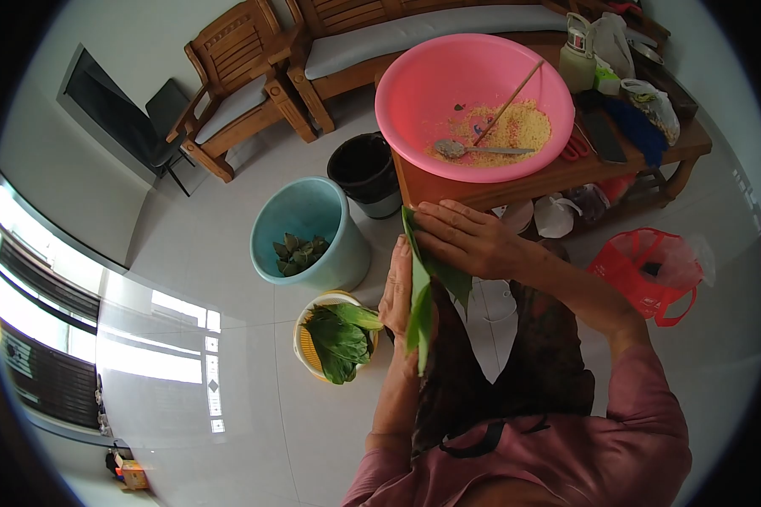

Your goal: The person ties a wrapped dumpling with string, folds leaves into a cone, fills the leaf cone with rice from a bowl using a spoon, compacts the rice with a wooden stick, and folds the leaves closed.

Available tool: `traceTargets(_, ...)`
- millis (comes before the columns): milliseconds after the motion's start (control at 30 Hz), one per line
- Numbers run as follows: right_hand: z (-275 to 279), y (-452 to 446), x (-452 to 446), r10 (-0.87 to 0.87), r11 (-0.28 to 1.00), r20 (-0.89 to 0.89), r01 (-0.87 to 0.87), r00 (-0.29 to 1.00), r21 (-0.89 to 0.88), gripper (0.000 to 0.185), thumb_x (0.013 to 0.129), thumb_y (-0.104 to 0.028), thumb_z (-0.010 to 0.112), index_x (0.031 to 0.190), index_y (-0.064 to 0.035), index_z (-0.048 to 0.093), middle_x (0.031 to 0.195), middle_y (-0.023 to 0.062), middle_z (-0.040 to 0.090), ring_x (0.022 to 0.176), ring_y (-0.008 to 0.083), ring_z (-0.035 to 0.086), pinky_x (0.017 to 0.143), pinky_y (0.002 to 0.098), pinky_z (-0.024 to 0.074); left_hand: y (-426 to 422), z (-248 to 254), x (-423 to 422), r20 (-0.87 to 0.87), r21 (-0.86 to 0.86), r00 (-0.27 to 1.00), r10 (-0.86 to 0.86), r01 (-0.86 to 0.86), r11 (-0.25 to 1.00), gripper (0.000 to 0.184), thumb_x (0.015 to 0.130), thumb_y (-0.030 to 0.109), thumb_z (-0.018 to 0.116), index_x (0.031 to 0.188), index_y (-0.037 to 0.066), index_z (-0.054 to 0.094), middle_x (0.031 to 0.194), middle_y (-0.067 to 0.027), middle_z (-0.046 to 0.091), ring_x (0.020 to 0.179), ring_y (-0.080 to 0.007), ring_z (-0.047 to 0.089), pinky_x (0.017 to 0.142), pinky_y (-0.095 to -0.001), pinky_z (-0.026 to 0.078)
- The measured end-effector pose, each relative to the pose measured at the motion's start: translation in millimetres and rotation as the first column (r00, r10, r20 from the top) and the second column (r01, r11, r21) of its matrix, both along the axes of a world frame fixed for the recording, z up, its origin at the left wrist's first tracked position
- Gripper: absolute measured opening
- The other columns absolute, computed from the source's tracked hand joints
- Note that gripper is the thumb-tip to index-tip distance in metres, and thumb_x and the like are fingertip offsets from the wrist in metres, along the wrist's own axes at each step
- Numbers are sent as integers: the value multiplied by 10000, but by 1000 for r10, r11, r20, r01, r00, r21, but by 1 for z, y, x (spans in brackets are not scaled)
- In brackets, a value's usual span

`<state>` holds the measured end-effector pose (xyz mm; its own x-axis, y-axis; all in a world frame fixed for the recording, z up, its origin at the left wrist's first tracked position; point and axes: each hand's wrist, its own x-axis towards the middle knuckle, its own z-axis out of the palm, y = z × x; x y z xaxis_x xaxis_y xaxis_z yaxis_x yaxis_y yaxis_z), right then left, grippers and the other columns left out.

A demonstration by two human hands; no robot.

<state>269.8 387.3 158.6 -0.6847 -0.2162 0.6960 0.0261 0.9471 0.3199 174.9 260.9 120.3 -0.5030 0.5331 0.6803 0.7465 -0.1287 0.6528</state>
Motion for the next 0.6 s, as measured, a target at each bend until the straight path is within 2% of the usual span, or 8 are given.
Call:
traceTargets(67,-1,1,1,-14,1000,17,13,1000,24,354,750,-117,514,1078,18,535,1143,170,516,1069,265,515,925,375,420,0,5,-2,-239,102,971,-6,32,994,382,739,-21,597,1111,-66,525,1160,-231,528,1090,-336,521,903,-377,452)
traceTargets(100,-2,3,2,-21,999,25,20,999,38,356,748,-119,513,1075,21,535,1142,165,513,1061,259,516,923,371,421,4,3,-5,-301,151,953,-35,83,985,404,731,-15,599,1125,-60,523,1180,-230,513,1103,-335,512,905,-382,453)
traceTargets(167,-6,6,2,32,999,5,-32,999,-10,361,732,-112,528,1063,33,533,1133,152,507,1039,258,517,913,368,428,4,2,-7,-369,69,928,-52,83,994,421,724,-9,597,1138,-41,526,1206,-218,497,1124,-329,495,921,-384,442)
traceTargets(200,-8,8,1,60,998,-7,-60,998,-31,363,724,-108,536,1057,39,532,1128,145,504,1027,258,518,908,367,431,5,2,-6,-378,59,923,-66,96,994,423,724,-6,596,1140,-34,527,1212,-212,494,1128,-327,492,925,-384,439)
traceTargets(300,-13,12,4,209,935,-37,-210,977,-287,395,699,-90,560,1062,59,512,1115,142,498,996,263,528,871,366,454,5,2,-5,-396,32,912,-105,128,991,431,722,5,596,1147,-18,530,1223,-198,490,1136,-324,486,934,-385,432)
traceTargets(400,-16,15,7,265,912,-52,-268,963,-310,409,683,-78,581,1056,64,491,1053,152,510,948,278,550,791,360,493,6,3,-4,-393,39,913,-113,139,989,442,715,11,600,1150,-12,530,1209,-189,504,1129,-323,493,934,-388,431)
traceTargets(500,-10,17,6,270,958,-101,-278,958,-74,387,705,-75,586,1052,55,474,1013,162,521,893,287,571,700,346,512,7,1,-2,-355,94,930,-94,136,986,432,712,19,602,1138,-13,539,1194,-188,515,1113,-320,508,926,-388,436)
traceTargets(600,-20,19,1,353,879,-221,-403,909,-256,357,715,-90,609,1024,38,485,984,166,539,864,293,587,661,331,512,5,3,-3,-378,83,920,-104,146,986,417,704,29,607,1114,-18,552,1182,-193,522,1098,-325,519,904,-389,447)
